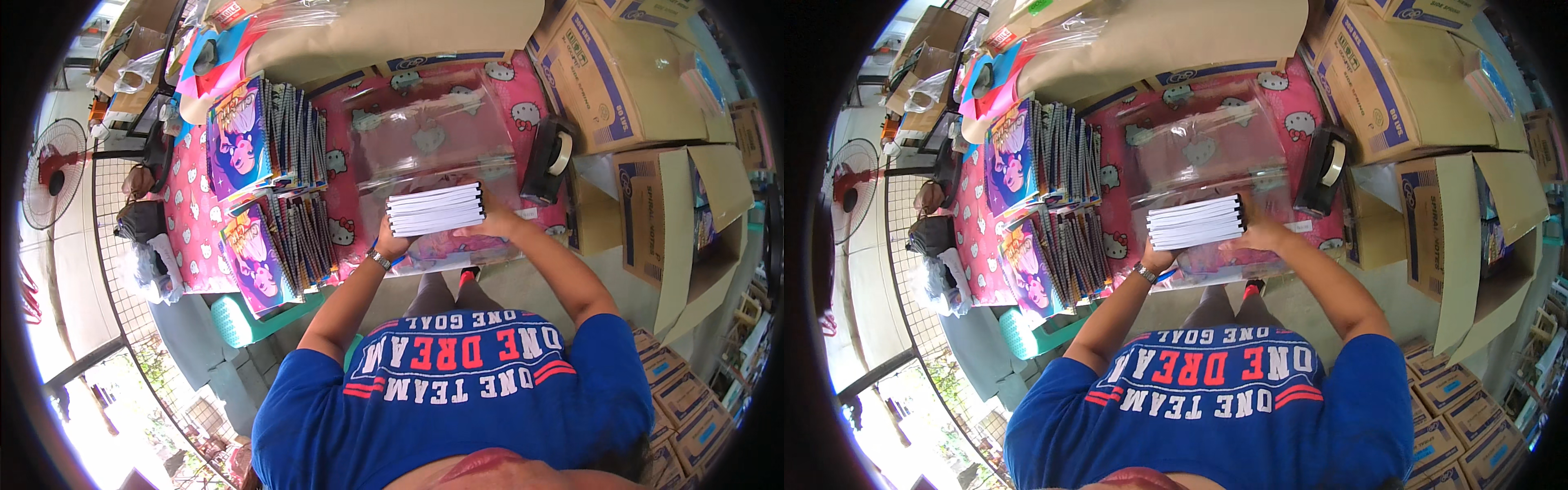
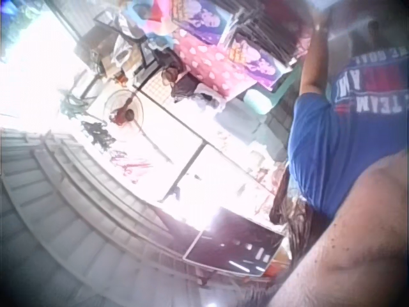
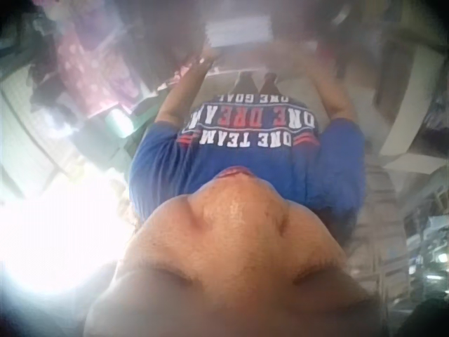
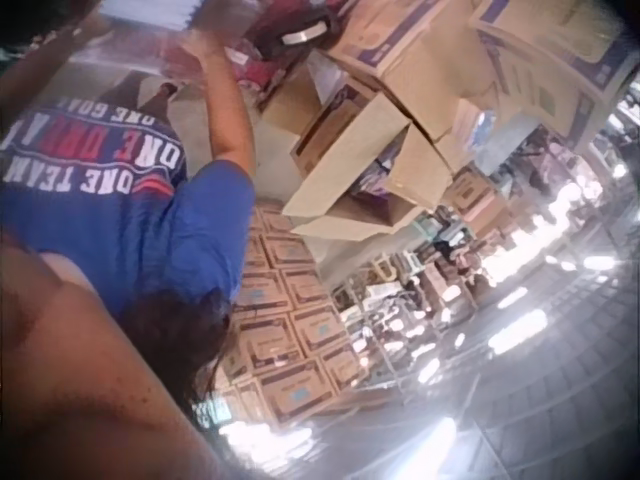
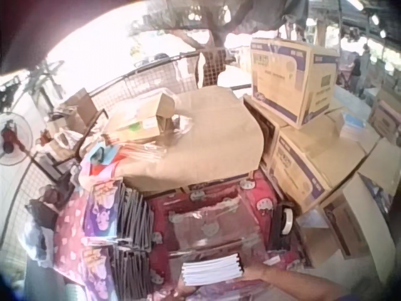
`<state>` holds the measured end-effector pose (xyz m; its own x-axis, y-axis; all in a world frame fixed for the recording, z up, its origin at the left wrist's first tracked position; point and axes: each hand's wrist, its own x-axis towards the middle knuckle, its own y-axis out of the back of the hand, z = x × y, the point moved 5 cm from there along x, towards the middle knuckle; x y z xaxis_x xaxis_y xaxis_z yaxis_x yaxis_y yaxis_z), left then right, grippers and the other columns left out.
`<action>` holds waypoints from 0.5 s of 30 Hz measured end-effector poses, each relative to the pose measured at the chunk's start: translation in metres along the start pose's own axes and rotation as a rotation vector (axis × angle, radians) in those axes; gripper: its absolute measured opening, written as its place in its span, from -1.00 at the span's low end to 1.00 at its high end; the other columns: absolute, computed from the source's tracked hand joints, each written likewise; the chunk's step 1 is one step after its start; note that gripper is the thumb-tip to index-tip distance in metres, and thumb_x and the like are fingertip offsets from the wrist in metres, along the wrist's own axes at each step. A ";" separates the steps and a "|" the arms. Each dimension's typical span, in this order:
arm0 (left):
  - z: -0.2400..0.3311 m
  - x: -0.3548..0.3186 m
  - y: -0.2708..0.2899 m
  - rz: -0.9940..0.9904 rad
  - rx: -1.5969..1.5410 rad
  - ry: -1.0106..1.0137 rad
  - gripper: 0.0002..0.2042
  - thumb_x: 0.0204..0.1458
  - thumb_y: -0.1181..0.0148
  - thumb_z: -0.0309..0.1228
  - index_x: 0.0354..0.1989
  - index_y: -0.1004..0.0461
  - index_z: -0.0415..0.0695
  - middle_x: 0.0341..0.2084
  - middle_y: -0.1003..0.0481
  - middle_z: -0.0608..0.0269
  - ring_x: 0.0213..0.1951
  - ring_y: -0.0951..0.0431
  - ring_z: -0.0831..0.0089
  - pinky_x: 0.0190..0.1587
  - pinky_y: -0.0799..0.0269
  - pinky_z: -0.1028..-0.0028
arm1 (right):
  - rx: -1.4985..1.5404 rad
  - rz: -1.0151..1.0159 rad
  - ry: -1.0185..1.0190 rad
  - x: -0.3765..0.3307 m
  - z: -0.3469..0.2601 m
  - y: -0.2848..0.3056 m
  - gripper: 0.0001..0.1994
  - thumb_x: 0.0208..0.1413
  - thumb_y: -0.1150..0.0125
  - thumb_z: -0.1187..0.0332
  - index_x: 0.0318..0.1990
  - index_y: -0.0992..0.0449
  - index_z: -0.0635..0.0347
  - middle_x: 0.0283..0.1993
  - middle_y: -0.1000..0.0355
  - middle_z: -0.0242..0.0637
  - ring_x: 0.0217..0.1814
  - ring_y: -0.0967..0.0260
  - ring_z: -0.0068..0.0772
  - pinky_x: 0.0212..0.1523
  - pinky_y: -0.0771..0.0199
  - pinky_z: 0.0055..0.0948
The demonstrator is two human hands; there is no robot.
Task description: The person takes a stack of notebooks, places them into a plastic bag, and seals the bag by hand. They then place the packaged notebooks into a cardboard box.
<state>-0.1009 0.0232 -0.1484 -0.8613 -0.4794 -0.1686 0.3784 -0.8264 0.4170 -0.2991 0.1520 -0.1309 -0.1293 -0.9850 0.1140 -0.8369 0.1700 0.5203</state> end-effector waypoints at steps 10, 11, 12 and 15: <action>-0.003 -0.002 0.005 0.110 -0.226 0.006 -0.53 -0.18 -0.37 -0.35 -0.02 -0.46 -0.11 -0.05 -0.43 0.10 0.00 -0.43 0.18 0.10 -0.33 0.30 | -0.877 -0.175 0.049 0.027 -0.158 -0.009 0.03 -0.12 -0.13 -0.28 0.35 -0.01 0.35 0.44 0.08 0.00 0.54 0.30 -0.10 0.45 0.43 0.05; -0.003 0.002 0.006 0.142 -0.272 -0.011 -0.52 -0.17 -0.36 -0.36 0.00 -0.45 -0.12 -0.04 -0.43 0.11 0.00 -0.43 0.19 0.10 -0.34 0.30 | -0.786 -0.119 0.047 0.035 -0.165 0.006 0.03 -0.13 -0.16 -0.27 0.35 -0.01 0.35 0.45 0.10 0.00 0.54 0.29 -0.10 0.45 0.41 0.04; -0.042 -0.003 -0.002 -0.049 -0.014 -0.036 -0.49 -0.12 -0.32 -0.43 0.09 -0.38 -0.12 0.07 -0.36 0.14 0.06 -0.40 0.27 0.16 -0.29 0.34 | -0.676 -0.075 0.041 0.040 -0.177 0.018 0.04 -0.15 -0.18 -0.25 0.35 -0.01 0.35 0.45 0.11 0.00 0.54 0.28 -0.11 0.45 0.39 0.04; -0.074 0.007 -0.011 0.049 -0.250 -0.051 -0.42 -0.08 -0.29 -0.46 0.18 -0.27 -0.13 0.10 -0.35 0.13 0.12 -0.37 0.29 0.21 -0.23 0.38 | -0.692 0.007 0.050 0.040 -0.166 0.025 -0.05 -0.20 -0.26 -0.19 0.24 -0.18 0.36 0.24 -0.21 -0.02 0.32 -0.13 -0.07 0.37 0.08 0.01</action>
<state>-0.0858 0.0075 -0.2208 -0.8535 -0.5103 -0.1054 0.4866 -0.8530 0.1888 -0.2368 0.1215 0.0273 -0.0948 -0.9843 0.1490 -0.3020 0.1711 0.9378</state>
